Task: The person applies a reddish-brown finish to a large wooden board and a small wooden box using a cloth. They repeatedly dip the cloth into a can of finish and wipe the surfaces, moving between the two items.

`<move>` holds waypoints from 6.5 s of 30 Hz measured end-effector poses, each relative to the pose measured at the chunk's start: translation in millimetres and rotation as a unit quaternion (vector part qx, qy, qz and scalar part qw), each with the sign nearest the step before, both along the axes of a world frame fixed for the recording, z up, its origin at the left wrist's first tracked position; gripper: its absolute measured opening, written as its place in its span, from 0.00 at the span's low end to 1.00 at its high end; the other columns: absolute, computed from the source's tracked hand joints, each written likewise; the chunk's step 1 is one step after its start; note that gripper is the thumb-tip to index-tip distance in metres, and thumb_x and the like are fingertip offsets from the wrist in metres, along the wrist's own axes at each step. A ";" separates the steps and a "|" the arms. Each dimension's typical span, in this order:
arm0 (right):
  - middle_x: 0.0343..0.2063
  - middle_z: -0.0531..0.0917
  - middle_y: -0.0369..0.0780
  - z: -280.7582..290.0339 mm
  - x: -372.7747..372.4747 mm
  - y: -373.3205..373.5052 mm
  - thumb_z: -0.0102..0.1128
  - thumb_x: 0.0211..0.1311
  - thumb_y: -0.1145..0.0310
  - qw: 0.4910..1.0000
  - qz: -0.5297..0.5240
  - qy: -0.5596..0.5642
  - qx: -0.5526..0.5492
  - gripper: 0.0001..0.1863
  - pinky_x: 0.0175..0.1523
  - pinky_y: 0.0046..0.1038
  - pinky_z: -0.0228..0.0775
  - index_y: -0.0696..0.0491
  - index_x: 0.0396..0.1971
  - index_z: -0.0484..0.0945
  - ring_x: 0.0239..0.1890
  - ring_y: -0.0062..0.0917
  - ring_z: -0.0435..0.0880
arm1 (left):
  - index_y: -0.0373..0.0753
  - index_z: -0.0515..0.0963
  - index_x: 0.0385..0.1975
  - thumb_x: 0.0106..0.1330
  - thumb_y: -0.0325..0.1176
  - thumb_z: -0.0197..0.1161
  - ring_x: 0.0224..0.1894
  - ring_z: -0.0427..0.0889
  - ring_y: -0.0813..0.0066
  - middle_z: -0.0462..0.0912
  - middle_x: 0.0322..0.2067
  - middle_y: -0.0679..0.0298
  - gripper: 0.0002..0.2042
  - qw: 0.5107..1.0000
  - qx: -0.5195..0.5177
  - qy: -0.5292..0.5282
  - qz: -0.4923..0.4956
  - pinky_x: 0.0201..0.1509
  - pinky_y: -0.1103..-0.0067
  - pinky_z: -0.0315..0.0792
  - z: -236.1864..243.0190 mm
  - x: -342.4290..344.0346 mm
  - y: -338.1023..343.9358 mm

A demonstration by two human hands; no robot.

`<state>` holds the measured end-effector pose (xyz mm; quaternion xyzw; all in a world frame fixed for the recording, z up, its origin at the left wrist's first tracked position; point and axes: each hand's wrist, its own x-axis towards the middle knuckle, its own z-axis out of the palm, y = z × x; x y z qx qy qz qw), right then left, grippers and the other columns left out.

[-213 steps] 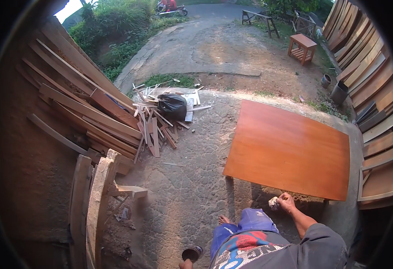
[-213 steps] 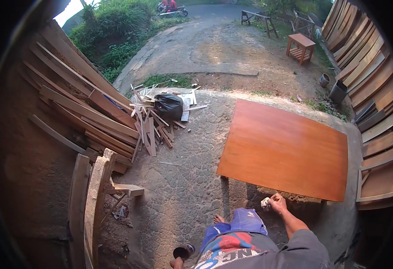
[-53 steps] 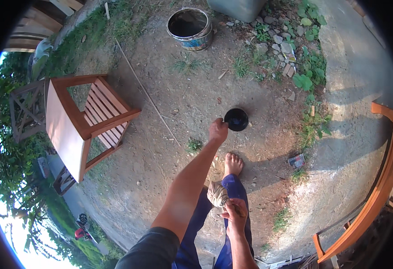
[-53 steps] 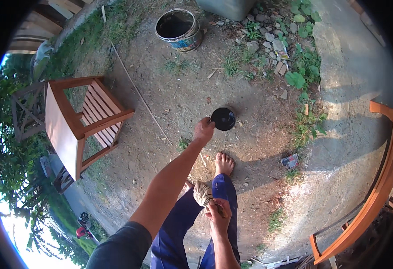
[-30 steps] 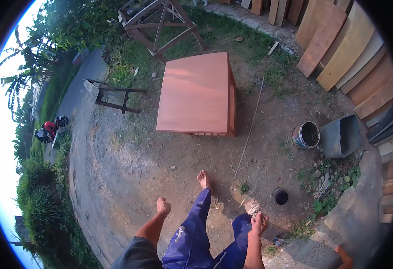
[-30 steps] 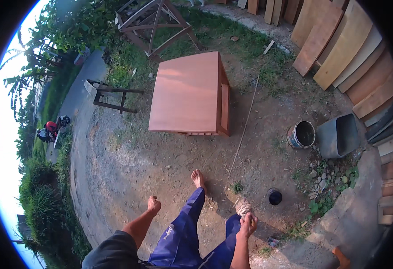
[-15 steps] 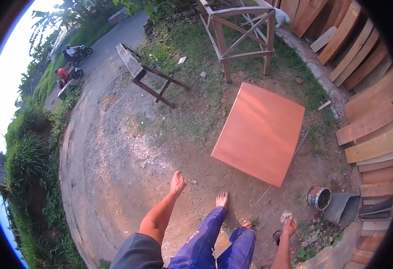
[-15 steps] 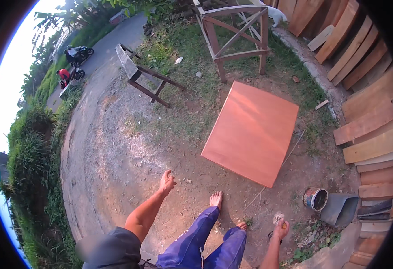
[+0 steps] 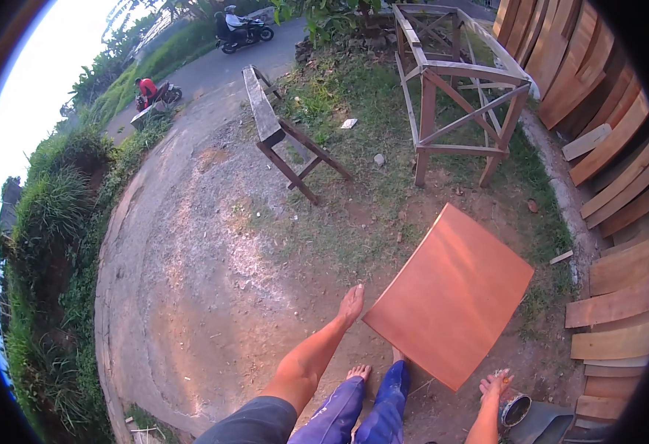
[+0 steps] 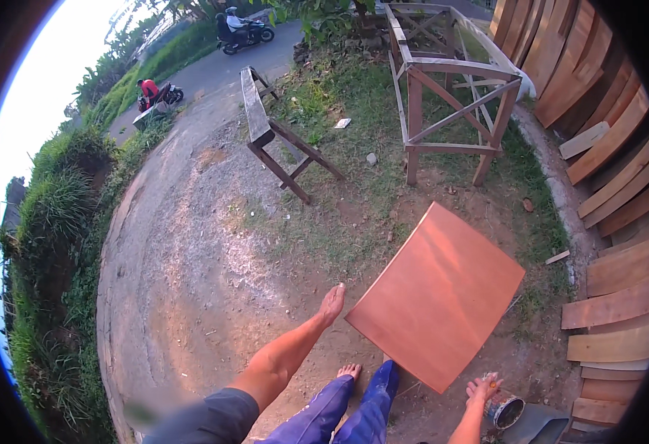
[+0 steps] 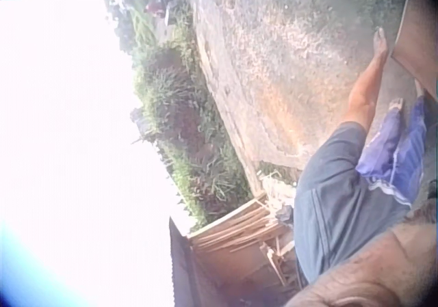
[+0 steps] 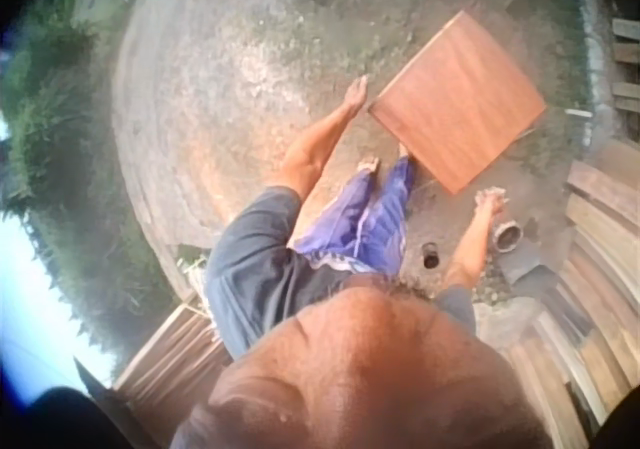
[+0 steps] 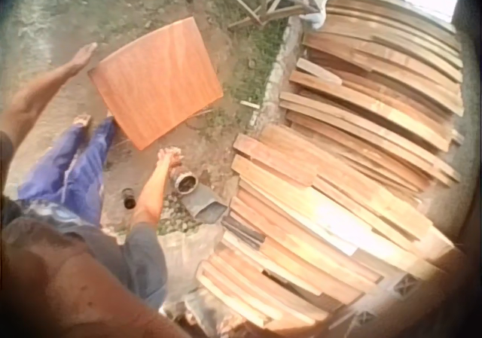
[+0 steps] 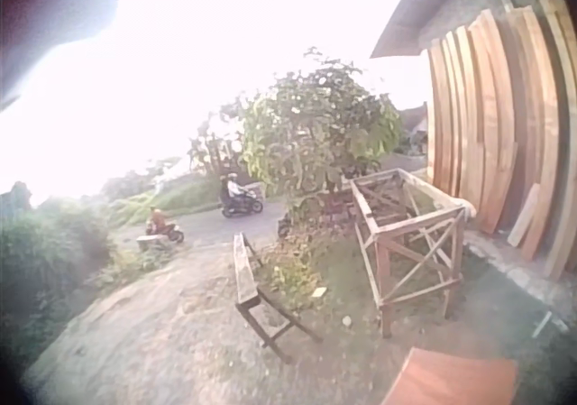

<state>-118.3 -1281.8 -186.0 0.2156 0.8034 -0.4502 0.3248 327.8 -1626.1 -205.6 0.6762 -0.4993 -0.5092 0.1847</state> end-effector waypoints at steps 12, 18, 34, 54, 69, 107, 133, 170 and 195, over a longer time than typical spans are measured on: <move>0.62 0.72 0.56 -87.1 -87.8 -62.8 0.44 0.70 0.33 0.989 -0.094 -0.065 -0.089 0.45 0.60 0.54 0.71 0.28 0.74 0.28 0.57 0.54 0.78 | 0.27 0.71 0.61 0.74 0.66 0.29 0.68 0.69 0.53 0.75 0.60 0.43 0.43 0.993 0.081 0.056 -0.062 0.72 0.68 0.58 -28.5 -114.8 -64.1; 0.55 0.79 0.43 -86.7 -86.2 -114.2 0.42 0.73 0.36 0.984 -0.076 -0.080 -0.143 0.31 0.57 0.47 0.76 0.45 0.61 0.64 0.54 0.38 0.82 | 0.29 0.74 0.59 0.70 0.72 0.23 0.71 0.63 0.48 0.72 0.62 0.38 0.49 0.978 0.179 0.063 -0.088 0.74 0.66 0.55 -15.7 -123.0 -95.5; 0.56 0.77 0.41 -8.2 -29.1 -179.5 0.51 0.72 0.51 0.985 0.136 0.008 -0.111 0.23 0.58 0.49 0.78 0.51 0.58 0.72 0.58 0.36 0.78 | 0.38 0.79 0.57 0.69 0.72 0.24 0.66 0.70 0.42 0.74 0.60 0.42 0.46 0.977 0.199 0.051 0.051 0.70 0.60 0.63 72.1 -32.1 -24.1; 0.53 0.77 0.37 116.5 506.2 -345.8 0.50 0.75 0.60 0.640 0.700 -0.140 -0.286 0.14 0.55 0.37 0.77 0.50 0.54 0.72 0.52 0.26 0.78 | 0.34 0.80 0.38 0.70 0.73 0.25 0.47 0.82 0.44 0.83 0.36 0.43 0.45 0.780 0.009 0.086 0.620 0.53 0.59 0.72 203.0 366.4 389.6; 0.74 0.58 0.38 87.4 986.2 -214.6 0.43 0.77 0.46 0.392 0.877 -0.187 -0.205 0.36 0.72 0.42 0.60 0.42 0.77 0.44 0.70 0.35 0.64 | 0.39 0.68 0.18 0.65 0.79 0.29 0.30 0.77 0.62 0.76 0.21 0.58 0.42 0.457 -0.007 0.148 0.877 0.37 0.62 0.68 116.0 487.3 603.6; 0.52 0.81 0.35 -72.3 1136.7 -258.5 0.49 0.67 0.32 0.232 0.972 -0.010 -0.046 0.35 0.54 0.40 0.73 0.38 0.64 0.65 0.52 0.32 0.81 | 0.29 0.65 0.67 0.77 0.59 0.40 0.70 0.66 0.49 0.69 0.65 0.43 0.35 0.225 -0.091 -0.058 0.968 0.73 0.67 0.60 -21.8 492.3 578.5; 0.46 0.80 0.41 1.3 601.2 70.9 0.65 0.66 0.70 -0.399 0.902 -0.141 -0.083 0.17 0.52 0.27 0.74 0.60 0.51 0.78 0.46 0.23 0.79 | 0.35 0.86 0.36 0.62 0.40 0.63 0.32 0.83 0.72 0.86 0.29 0.60 0.14 -0.252 0.167 0.134 0.944 0.40 0.74 0.75 -35.9 -336.8 461.4; 0.30 0.88 0.42 -216.0 186.8 463.3 0.74 0.55 0.62 -0.761 0.595 -0.157 -0.207 0.17 0.41 0.25 0.78 0.57 0.40 0.86 0.33 0.23 0.86 | 0.35 0.87 0.39 0.60 0.40 0.73 0.35 0.82 0.77 0.88 0.32 0.62 0.15 -0.413 -0.016 0.066 0.908 0.41 0.77 0.73 -255.0 -390.9 717.9; 0.25 0.87 0.41 -153.4 246.4 491.0 0.70 0.58 0.66 -0.754 0.638 -0.148 -0.056 0.11 0.36 0.24 0.77 0.59 0.34 0.85 0.28 0.21 0.85 | 0.41 0.87 0.34 0.58 0.51 0.72 0.39 0.85 0.66 0.88 0.34 0.61 0.18 -0.386 0.039 0.114 0.915 0.45 0.70 0.74 -263.3 -387.7 722.2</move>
